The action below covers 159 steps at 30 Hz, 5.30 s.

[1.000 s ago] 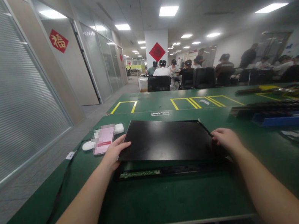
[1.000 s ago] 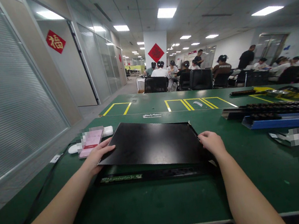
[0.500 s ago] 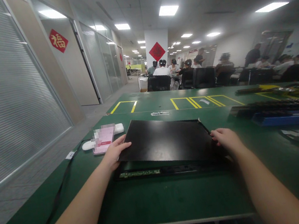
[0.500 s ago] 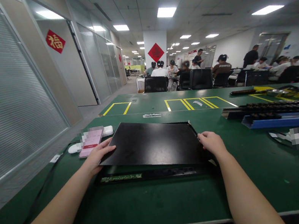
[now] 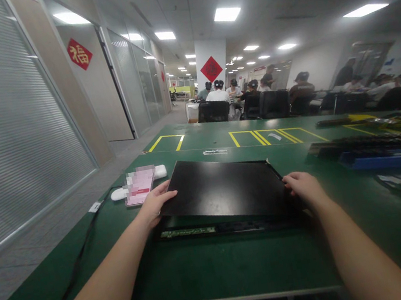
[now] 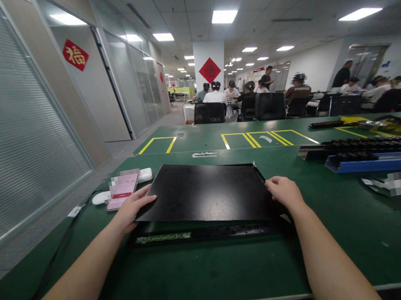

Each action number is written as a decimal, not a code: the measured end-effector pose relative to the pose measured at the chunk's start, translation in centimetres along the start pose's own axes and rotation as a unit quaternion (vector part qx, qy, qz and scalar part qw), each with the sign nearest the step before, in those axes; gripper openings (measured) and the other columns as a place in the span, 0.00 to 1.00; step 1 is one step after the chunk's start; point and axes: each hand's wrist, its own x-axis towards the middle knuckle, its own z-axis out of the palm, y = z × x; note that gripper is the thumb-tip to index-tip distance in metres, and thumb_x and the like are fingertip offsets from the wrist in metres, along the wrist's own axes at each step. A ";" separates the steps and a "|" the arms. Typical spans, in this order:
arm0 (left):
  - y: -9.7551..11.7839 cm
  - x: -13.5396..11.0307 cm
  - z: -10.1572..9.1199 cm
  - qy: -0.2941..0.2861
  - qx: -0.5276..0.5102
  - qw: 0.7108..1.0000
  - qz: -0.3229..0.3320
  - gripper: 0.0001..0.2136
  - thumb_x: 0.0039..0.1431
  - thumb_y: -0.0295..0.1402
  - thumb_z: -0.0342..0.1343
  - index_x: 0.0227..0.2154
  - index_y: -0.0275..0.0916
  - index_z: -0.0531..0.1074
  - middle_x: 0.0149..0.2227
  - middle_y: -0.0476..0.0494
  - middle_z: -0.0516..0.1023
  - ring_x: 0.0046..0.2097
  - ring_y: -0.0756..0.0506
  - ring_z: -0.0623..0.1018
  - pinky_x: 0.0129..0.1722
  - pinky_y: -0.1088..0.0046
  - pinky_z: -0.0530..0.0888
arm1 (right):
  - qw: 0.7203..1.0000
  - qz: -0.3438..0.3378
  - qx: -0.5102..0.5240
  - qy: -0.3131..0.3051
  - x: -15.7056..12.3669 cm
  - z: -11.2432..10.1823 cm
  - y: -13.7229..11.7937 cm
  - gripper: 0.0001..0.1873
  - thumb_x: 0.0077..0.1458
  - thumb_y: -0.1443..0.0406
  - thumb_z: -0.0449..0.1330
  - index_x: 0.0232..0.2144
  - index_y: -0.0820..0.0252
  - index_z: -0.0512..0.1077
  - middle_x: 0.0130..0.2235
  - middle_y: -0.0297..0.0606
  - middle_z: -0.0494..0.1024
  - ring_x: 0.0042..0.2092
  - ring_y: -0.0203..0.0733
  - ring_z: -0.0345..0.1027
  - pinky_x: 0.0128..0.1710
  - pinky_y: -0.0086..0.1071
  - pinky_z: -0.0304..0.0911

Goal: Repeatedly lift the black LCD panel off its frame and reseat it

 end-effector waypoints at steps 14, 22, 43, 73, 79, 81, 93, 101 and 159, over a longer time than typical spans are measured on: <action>0.0 0.1 0.0 -0.010 -0.026 0.999 -0.024 0.23 0.44 0.19 0.65 0.47 0.31 0.76 0.32 0.38 0.84 0.28 0.45 0.82 0.28 0.73 0.78 | 0.999 -0.028 -0.029 0.024 -0.1 0.3 -0.2 0.17 0.54 0.55 0.54 0.35 0.54 0.79 0.27 0.37 0.80 0.29 0.42 0.73 0.32 0.32 0.62; -0.1 -0.1 0.1 0.006 0.001 1.000 -0.008 0.23 0.44 0.20 0.65 0.47 0.33 0.75 0.38 0.39 0.85 0.30 0.45 0.83 0.28 0.74 0.78 | 0.999 -0.030 -0.032 0.023 0.1 0.4 0.0 0.17 0.53 0.55 0.54 0.35 0.55 0.79 0.27 0.38 0.80 0.30 0.42 0.73 0.31 0.32 0.61; 0.2 -0.4 0.4 0.005 0.022 1.000 -0.005 0.21 0.44 0.21 0.65 0.45 0.35 0.77 0.35 0.40 0.85 0.29 0.44 0.83 0.31 0.72 0.79 | 1.000 -0.005 0.005 0.016 -0.2 0.0 -0.3 0.13 0.52 0.59 0.56 0.34 0.57 0.79 0.32 0.38 0.82 0.25 0.38 0.72 0.28 0.30 0.62; -0.1 -0.2 0.3 0.013 0.032 0.999 -0.008 0.22 0.45 0.21 0.64 0.47 0.36 0.78 0.39 0.39 0.85 0.36 0.42 0.83 0.35 0.71 0.79 | 1.000 -0.006 0.003 0.013 0.0 0.0 0.0 0.14 0.50 0.58 0.58 0.34 0.57 0.79 0.32 0.40 0.82 0.26 0.40 0.73 0.27 0.31 0.62; 0.1 -0.4 0.3 0.013 0.035 0.999 -0.010 0.22 0.44 0.19 0.65 0.46 0.34 0.77 0.39 0.39 0.85 0.36 0.43 0.83 0.36 0.71 0.79 | 1.000 0.010 0.010 0.005 0.1 0.0 0.1 0.13 0.50 0.59 0.58 0.34 0.57 0.79 0.35 0.40 0.83 0.25 0.39 0.72 0.27 0.31 0.63; 0.1 -0.3 0.3 0.010 0.034 0.999 -0.012 0.21 0.45 0.19 0.65 0.45 0.33 0.77 0.39 0.38 0.84 0.35 0.43 0.83 0.36 0.71 0.79 | 1.000 0.013 0.011 0.003 0.3 0.1 0.2 0.13 0.51 0.59 0.57 0.34 0.57 0.79 0.35 0.39 0.82 0.25 0.39 0.72 0.28 0.31 0.63; -0.1 0.2 0.0 0.022 0.022 0.999 -0.014 0.27 0.45 0.17 0.66 0.51 0.33 0.73 0.39 0.37 0.85 0.33 0.44 0.84 0.35 0.71 0.80 | 1.000 0.011 0.024 0.008 0.1 0.0 0.1 0.13 0.50 0.60 0.58 0.33 0.57 0.79 0.33 0.40 0.82 0.25 0.38 0.71 0.29 0.32 0.65; 0.2 -0.2 0.3 0.013 0.009 1.000 -0.027 0.28 0.49 0.16 0.60 0.55 0.35 0.72 0.40 0.38 0.85 0.34 0.42 0.84 0.33 0.70 0.81 | 0.999 0.021 0.035 0.008 0.1 0.0 0.2 0.13 0.50 0.59 0.57 0.34 0.56 0.79 0.34 0.39 0.82 0.25 0.39 0.72 0.28 0.32 0.65; -1.0 1.4 -1.6 0.078 0.266 0.954 0.114 0.22 0.40 0.35 0.68 0.42 0.37 0.80 0.49 0.37 0.81 0.52 0.34 0.78 0.54 0.57 0.73 | 0.981 0.064 0.180 0.012 1.0 0.8 0.7 0.10 0.47 0.63 0.61 0.32 0.63 0.77 0.32 0.45 0.82 0.22 0.34 0.68 0.20 0.27 0.62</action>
